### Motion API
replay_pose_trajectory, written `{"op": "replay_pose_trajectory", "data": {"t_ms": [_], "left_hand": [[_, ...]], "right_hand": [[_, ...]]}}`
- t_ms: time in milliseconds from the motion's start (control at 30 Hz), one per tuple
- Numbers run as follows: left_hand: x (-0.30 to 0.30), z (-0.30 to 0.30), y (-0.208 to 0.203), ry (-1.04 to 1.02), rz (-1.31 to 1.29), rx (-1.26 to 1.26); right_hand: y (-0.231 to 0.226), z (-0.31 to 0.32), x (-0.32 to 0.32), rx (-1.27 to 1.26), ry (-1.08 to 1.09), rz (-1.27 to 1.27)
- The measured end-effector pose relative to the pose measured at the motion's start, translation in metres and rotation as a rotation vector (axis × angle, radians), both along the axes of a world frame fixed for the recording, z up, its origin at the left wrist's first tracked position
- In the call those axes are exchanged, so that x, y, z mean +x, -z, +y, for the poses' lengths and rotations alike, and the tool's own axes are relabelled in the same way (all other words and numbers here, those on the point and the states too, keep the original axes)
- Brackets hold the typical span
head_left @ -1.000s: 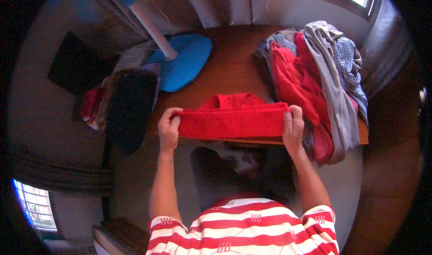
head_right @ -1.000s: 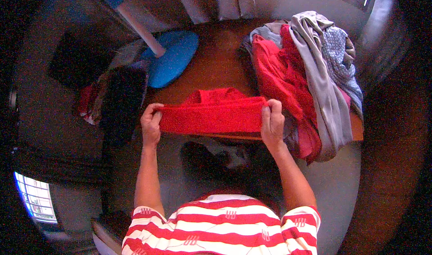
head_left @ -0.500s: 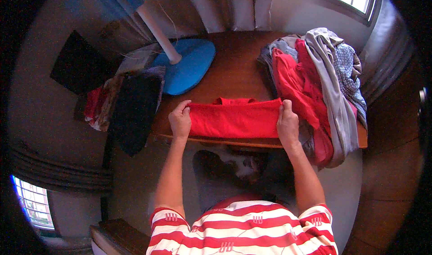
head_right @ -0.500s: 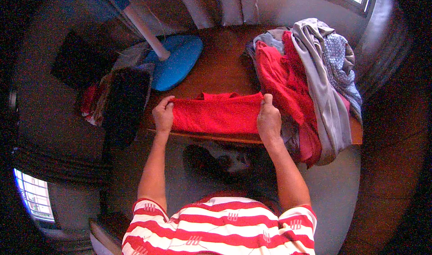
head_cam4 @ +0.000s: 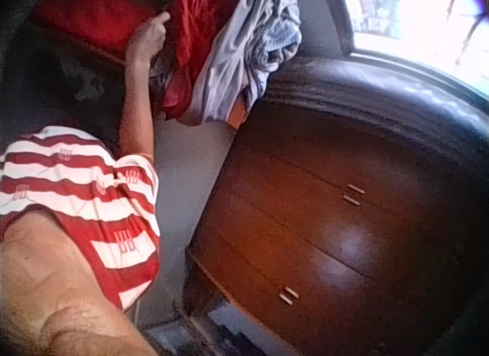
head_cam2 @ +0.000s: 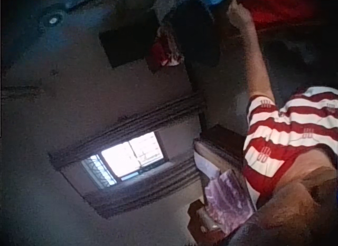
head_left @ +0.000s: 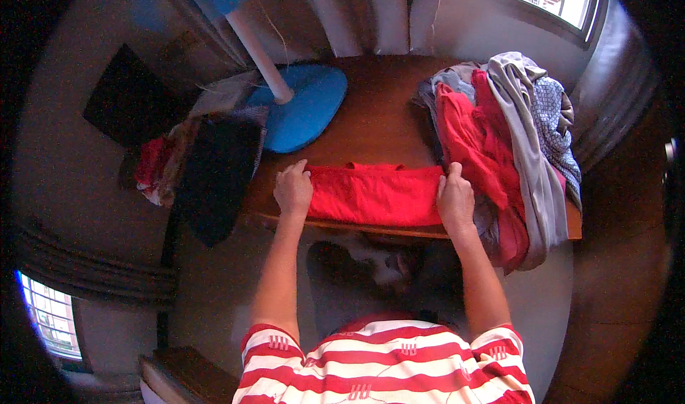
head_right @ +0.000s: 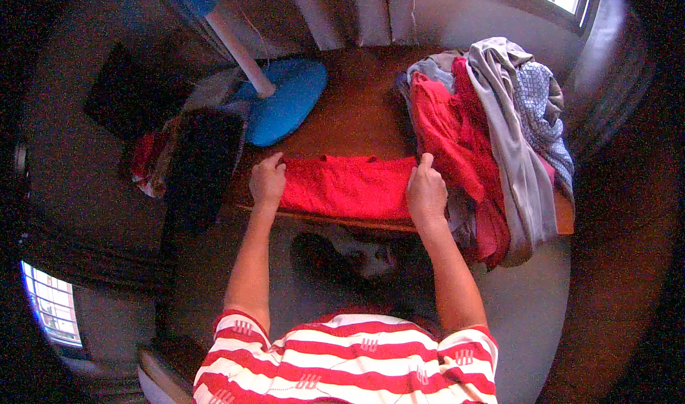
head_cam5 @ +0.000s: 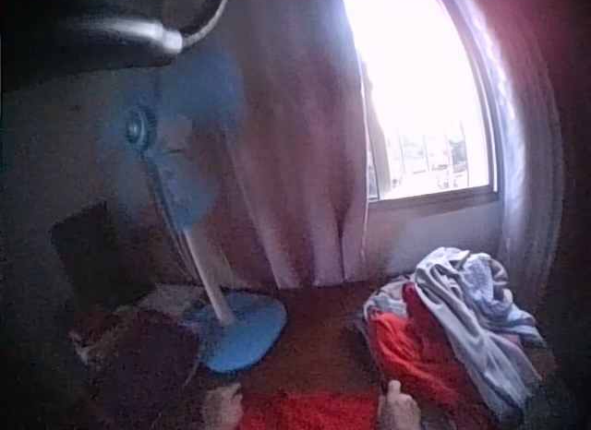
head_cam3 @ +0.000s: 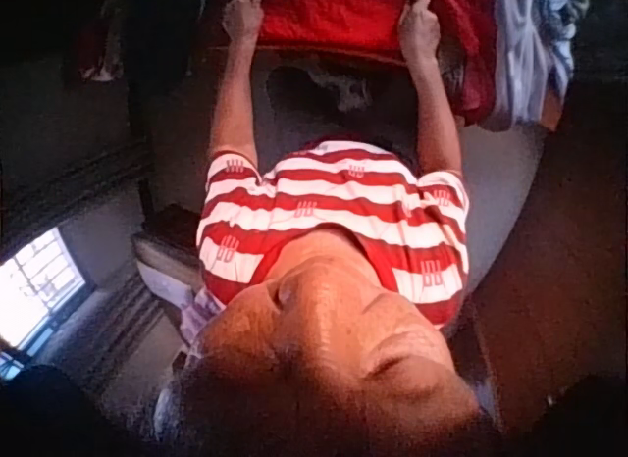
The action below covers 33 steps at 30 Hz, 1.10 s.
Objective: The person picks up several red garments one at a time, spreads each one out on a wooden table, and folds it before placing it into a stack.
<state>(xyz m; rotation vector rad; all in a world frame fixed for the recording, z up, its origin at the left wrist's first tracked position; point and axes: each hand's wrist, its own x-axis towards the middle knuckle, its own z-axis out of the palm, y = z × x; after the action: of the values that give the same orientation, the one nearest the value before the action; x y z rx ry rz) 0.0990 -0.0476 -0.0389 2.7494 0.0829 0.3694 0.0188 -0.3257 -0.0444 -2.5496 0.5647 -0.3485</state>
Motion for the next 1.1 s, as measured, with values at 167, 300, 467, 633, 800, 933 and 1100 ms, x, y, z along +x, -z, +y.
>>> {"op": "replay_pose_trajectory", "data": {"t_ms": [167, 300, 467, 633, 800, 933, 1100], "left_hand": [[-0.03, -0.03, -0.002, 0.302, -0.434, 0.205], [-0.056, -0.071, 0.023, 0.586, -0.345, 0.216], [-0.045, -0.045, 0.022, 0.36, 0.091, 0.336], [-0.04, -0.008, 0.028, 0.32, 0.09, 0.3], [-0.045, 0.02, 0.019, 0.007, 0.091, 0.404], [-0.06, 0.033, 0.008, -0.257, -0.1, 0.149], [-0.075, 0.008, 0.009, -0.132, 0.177, -0.686]], "right_hand": [[-0.019, 0.02, -0.015, -0.274, -0.117, -0.345], [0.011, 0.061, -0.009, -0.599, -0.492, -0.249], [0.008, 0.04, -0.007, -0.351, -0.495, 0.138], [0.016, 0.039, -0.007, -0.34, -0.476, 0.112], [0.016, 0.037, -0.007, -0.327, -0.478, 0.121], [0.024, 0.039, -0.007, -0.312, -0.442, -0.115], [0.014, 0.07, -0.015, -0.299, -0.545, -0.228]]}}
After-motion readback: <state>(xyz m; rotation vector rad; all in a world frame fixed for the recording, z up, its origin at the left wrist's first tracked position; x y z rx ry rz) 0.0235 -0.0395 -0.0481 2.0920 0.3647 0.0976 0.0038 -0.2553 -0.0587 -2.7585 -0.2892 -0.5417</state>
